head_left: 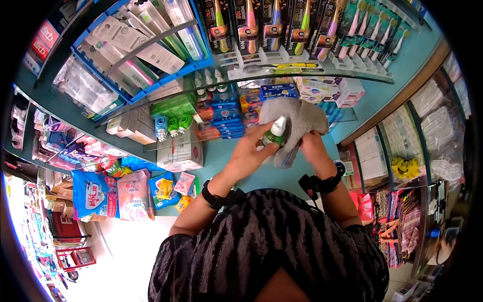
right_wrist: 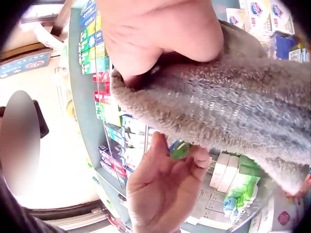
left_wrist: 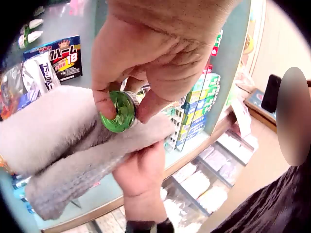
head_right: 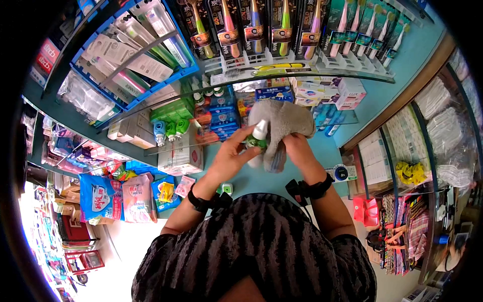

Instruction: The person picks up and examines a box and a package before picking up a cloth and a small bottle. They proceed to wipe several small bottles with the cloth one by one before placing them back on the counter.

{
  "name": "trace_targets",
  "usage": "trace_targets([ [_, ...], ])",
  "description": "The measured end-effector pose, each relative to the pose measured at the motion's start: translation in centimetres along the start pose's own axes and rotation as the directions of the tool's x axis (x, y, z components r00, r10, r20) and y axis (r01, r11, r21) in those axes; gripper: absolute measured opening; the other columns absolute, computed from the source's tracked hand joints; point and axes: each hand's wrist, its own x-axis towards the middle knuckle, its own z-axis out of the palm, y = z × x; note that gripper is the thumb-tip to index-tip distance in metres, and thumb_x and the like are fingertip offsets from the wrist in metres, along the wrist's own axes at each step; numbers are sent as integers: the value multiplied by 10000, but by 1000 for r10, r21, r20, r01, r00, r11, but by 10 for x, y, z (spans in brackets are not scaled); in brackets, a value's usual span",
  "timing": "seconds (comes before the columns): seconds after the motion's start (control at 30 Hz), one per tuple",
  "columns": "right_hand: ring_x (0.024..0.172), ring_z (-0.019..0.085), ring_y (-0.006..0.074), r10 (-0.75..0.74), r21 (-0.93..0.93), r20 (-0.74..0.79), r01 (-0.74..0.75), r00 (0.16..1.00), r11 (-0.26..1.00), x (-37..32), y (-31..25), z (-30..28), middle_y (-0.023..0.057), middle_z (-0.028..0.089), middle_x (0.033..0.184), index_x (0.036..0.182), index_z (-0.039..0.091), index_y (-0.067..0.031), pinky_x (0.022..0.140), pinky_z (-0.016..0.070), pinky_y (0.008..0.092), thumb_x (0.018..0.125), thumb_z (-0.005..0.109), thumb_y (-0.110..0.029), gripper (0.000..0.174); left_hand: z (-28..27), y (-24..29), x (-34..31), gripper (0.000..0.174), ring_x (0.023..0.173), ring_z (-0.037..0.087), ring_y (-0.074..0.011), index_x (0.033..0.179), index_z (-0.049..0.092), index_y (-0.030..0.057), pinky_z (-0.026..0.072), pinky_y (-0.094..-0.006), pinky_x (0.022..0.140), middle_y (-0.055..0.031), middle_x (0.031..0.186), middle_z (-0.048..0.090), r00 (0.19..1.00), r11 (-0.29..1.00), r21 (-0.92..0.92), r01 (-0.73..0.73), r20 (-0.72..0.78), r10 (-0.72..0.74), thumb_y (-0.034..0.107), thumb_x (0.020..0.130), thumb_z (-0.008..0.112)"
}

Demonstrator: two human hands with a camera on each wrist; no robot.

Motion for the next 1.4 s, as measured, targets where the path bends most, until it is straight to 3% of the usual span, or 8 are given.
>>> trace_targets([
  [0.07,990,554,223,-313,-448,78,314,947,837,2,3,0,77,580,1085,1104,571,-30,872,430,338,902,518,-132,233,4,-2,-3,429,978,510,-108,1234,486,28,431,-243,826,-41,1068,537,999,991,132,8,30,-12,15,823,609],
  [0.13,995,545,282,-685,-781,511,614,519,-118,8,15,5,99,577,1077,1104,570,-35,882,418,366,905,508,-137,232,12,-2,-3,379,915,520,-101,1184,514,25,440,-247,786,-37,1013,537,998,992,119,37,53,-44,36,821,621],
  [0.33,937,558,306,-634,-596,200,606,747,526,6,25,13,140,572,1051,1057,578,-18,808,445,391,875,510,-72,201,10,2,-10,410,885,558,-201,1183,490,-22,469,-305,750,-119,1040,534,993,997,52,61,99,-66,117,822,626],
  [0.47,870,586,251,-689,-732,311,627,655,266,7,23,9,136,575,1012,1043,569,7,747,475,359,880,484,-50,192,5,6,-12,462,938,567,-203,1248,451,-24,478,-306,786,-131,1095,528,984,990,96,100,138,-113,120,841,613],
  [0.6,895,582,219,55,508,-106,6,993,861,5,11,19,97,567,972,1047,565,17,765,485,351,912,423,-53,208,-2,-7,-17,453,1013,503,-109,1297,402,-28,436,-259,864,-47,1126,526,981,969,-217,116,179,-78,31,875,557],
  [0.77,1006,555,187,-446,-627,318,538,837,563,-1,44,-2,73,564,1137,1093,575,-27,842,455,339,863,576,-124,250,-11,-22,-20,482,1109,474,-126,1309,372,-41,412,-277,932,-79,1211,513,980,928,-341,152,177,-96,-10,863,550],
  [1.23,1062,502,177,-8,195,-195,47,981,980,-17,54,-36,81,528,1162,1132,522,62,911,393,304,921,478,-106,274,-93,-134,-68,394,872,560,-125,1091,493,60,455,-272,763,-28,917,591,942,981,-136,142,-287,-176,27,741,671],
  [1.4,1049,502,168,-103,-204,-185,65,977,977,-28,74,-60,87,535,1138,1141,519,72,905,395,290,922,490,-120,293,-130,-230,-117,404,836,605,-254,1026,514,68,473,-336,736,-113,869,609,833,887,221,405,-488,-259,66,674,712],
])
